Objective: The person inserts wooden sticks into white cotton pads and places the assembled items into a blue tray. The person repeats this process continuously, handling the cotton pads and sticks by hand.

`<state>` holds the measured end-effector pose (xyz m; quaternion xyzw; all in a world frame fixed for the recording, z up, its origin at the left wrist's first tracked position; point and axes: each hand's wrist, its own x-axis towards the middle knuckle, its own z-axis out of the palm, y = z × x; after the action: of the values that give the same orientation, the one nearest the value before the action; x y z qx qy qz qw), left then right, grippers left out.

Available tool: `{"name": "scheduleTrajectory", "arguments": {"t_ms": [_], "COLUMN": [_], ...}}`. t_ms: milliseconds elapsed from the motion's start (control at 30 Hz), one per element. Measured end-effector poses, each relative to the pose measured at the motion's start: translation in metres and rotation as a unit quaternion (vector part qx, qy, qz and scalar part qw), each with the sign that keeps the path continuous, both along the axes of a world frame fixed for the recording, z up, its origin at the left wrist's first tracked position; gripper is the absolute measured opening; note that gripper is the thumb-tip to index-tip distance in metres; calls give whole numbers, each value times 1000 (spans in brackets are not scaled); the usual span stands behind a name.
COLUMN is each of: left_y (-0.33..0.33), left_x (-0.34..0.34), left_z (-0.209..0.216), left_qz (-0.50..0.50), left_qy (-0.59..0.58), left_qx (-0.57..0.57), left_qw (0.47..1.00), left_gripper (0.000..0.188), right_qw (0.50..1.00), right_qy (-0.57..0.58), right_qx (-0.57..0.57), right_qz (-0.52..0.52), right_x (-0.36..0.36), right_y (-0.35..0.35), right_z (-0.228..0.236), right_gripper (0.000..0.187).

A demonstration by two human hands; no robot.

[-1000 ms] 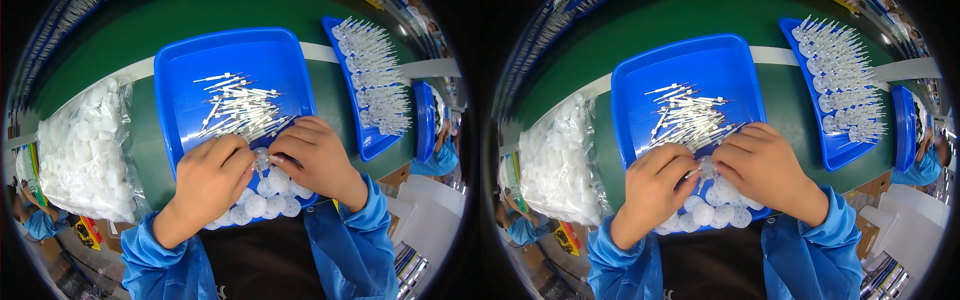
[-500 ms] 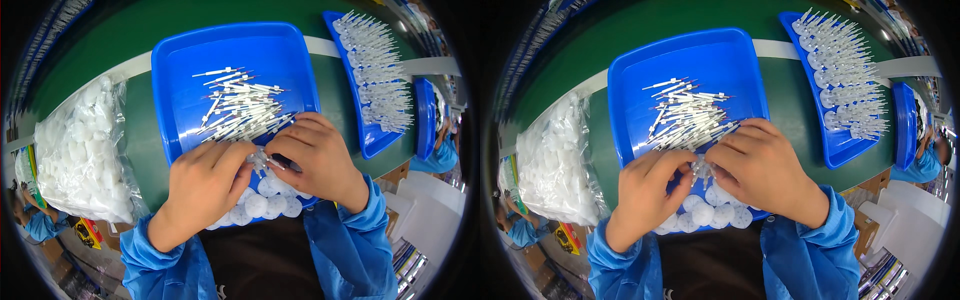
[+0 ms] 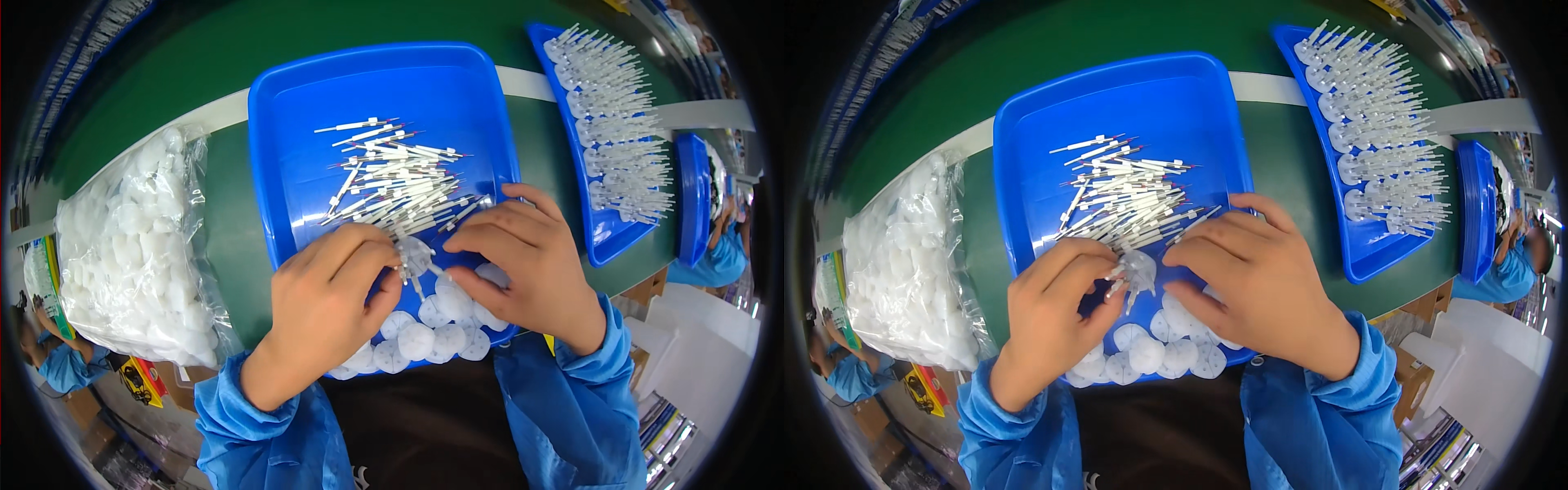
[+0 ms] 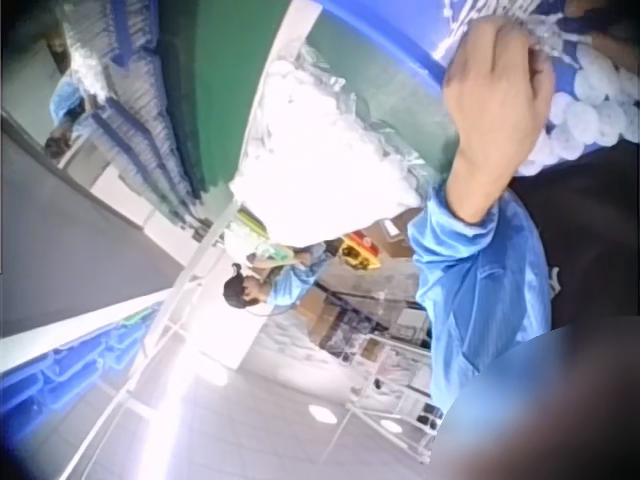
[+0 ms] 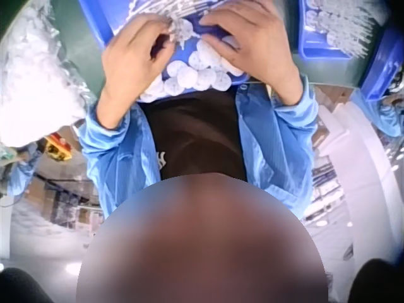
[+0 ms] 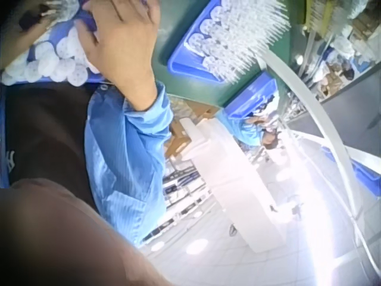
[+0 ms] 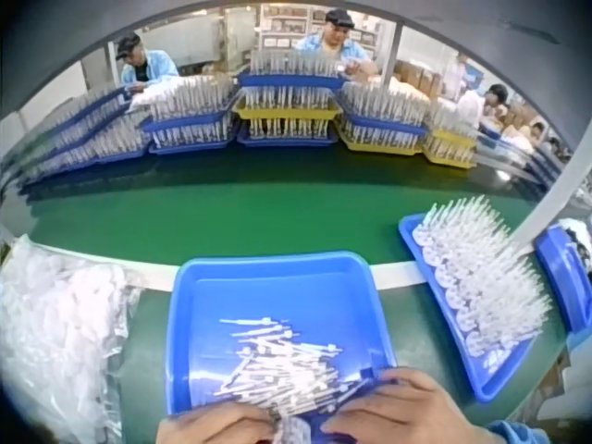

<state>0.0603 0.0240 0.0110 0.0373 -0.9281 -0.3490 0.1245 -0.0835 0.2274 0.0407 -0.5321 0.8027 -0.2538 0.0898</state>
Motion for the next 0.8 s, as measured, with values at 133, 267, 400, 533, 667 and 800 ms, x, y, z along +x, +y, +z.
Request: {"name": "scheduleTrajectory", "arguments": {"t_ms": [133,267,400,533,667,800], "left_y": [5,0,-4,-7,-11,-11], "left_x": [7,9,1,-2,-6,-9], "left_z": [4,7,5,1,4,8], "left_qz": [-11,-1,-24,-45,-63,-56], "left_qy": [-19,-45,-22,-11,-52,-80], "left_qx": [4,25,-12,-32,-22,14], "left_qw": [1000,999,999,998,996,995], "left_gripper": [19,19,16,14,16,15], "right_qw": [1000,1000,1000,998,998,998], "right_qy": [-16,-23,-2,42,51,9], "right_qx": [-12,-12,-11,-19,-27,17], "right_qz": [-1,18,28,39,33,54], "right_x": [7,3,4,8,10,2], "right_y": [-5,-8,-12,-16,-14,-12], "right_z": [-10,-13,-15,-21,-23,-15], "right_gripper": [23,22,23,20,19,23]}}
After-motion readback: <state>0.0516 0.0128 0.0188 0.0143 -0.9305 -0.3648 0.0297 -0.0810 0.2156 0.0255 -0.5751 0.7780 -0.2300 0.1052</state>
